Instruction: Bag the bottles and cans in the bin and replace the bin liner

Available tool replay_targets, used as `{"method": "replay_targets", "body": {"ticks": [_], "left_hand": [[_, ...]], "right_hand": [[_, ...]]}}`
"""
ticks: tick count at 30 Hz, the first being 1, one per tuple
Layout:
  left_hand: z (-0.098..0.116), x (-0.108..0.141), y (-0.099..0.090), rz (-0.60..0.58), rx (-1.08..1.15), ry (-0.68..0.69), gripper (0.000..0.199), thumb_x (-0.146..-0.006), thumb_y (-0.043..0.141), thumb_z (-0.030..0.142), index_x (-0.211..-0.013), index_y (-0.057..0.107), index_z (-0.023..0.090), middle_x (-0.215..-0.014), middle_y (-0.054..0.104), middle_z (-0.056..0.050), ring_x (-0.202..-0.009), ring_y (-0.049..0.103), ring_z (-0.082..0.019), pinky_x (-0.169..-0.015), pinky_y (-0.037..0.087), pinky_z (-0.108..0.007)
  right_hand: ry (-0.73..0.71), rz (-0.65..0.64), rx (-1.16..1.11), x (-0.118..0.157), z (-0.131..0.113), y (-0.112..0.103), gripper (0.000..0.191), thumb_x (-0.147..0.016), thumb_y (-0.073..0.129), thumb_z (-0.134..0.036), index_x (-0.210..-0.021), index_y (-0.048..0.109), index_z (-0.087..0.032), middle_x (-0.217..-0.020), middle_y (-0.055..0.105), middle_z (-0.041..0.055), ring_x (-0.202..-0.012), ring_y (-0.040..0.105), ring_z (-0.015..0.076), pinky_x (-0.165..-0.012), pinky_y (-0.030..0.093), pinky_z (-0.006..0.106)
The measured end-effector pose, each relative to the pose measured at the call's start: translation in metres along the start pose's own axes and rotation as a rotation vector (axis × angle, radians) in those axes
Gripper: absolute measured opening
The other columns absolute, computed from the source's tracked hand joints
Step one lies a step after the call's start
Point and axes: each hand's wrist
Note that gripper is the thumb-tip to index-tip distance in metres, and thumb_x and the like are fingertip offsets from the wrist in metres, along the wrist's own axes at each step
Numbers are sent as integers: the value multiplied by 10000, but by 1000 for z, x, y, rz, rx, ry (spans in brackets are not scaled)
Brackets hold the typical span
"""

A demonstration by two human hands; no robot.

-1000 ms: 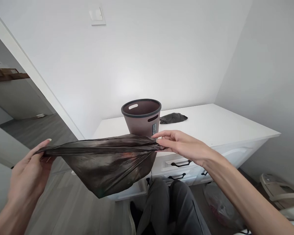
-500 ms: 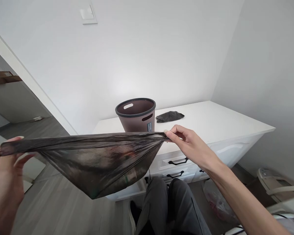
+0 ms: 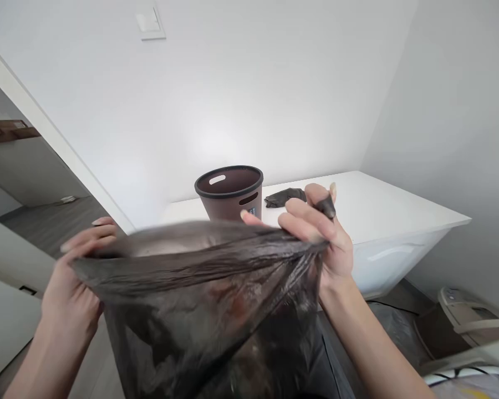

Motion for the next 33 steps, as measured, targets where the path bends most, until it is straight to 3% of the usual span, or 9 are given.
{"method": "replay_targets", "body": {"ticks": [3,5,10,14,17,20,23,28,33], "left_hand": [[-5,1,-11,-151,-166,-4,260,-968,411,-16,-829,514,179,-603,295,85,-424,262,-47,-365,297,-132],[-9,5,-19,-211,-351,106,168,-922,507,66,-810,539,187,-629,289,63,-486,270,-76,-416,301,-187],[-21,26,-10,-336,-635,483,154,-782,661,203,-924,708,239,-753,485,-14,-640,371,-151,-564,340,-279],[-29,39,29,-407,-682,464,531,-507,945,153,-987,745,264,-799,523,-8,-718,463,-189,-646,428,-305],[-39,40,56,-474,-728,241,481,-462,989,157,-849,719,249,-757,537,-1,-755,546,-219,-649,468,-303],[-53,36,64,-699,-934,183,315,-742,860,249,-613,573,230,-624,517,15,-642,523,-184,-589,439,-288],[-61,33,60,-763,-993,253,324,-944,643,293,-635,585,212,-688,609,-9,-676,564,-185,-654,481,-305],[-62,35,52,-705,-945,280,192,-934,661,373,-863,758,223,-902,738,-47,-898,682,-283,-809,554,-374],[-67,43,55,-756,-973,327,220,-927,632,328,-798,782,233,-878,732,-80,-959,675,-307,-861,564,-409]], "right_hand": [[20,-45,-38,6,-8,1,173,-971,739,-401,-828,667,-334,-553,380,-106,-331,224,54,-372,459,164],[65,-29,61,10,-13,0,196,-978,723,-407,-824,648,-312,-583,323,-97,-366,135,65,-289,307,150],[203,56,337,15,-9,14,239,-977,697,-498,-901,611,-289,-661,312,-81,-453,181,73,-314,209,147],[246,-25,453,9,11,39,297,-942,722,-547,-937,593,-280,-652,322,-83,-465,269,72,-350,283,166],[263,-188,527,-1,24,59,316,-940,716,-564,-935,596,-271,-620,334,-87,-464,342,75,-397,368,189],[237,-340,640,-13,27,75,347,-943,693,-592,-905,616,-256,-643,435,-64,-545,484,102,-521,492,233],[181,-378,718,-19,20,72,351,-926,711,-595,-1051,649,-273,-852,627,-6,-825,658,166,-775,584,312],[178,-364,780,-8,13,39,936,-695,938,-548,-1484,468,-367,-1397,614,83,-1325,584,283,-1150,453,517],[153,-403,947,8,29,35,308,-988,644,-526,-1191,726,-310,-1336,692,47,-1407,538,289,-1218,395,497]]}}
Point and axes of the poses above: each hand's wrist, its own x-axis away from the middle knuckle, its own y-axis out of the palm, z = x × y
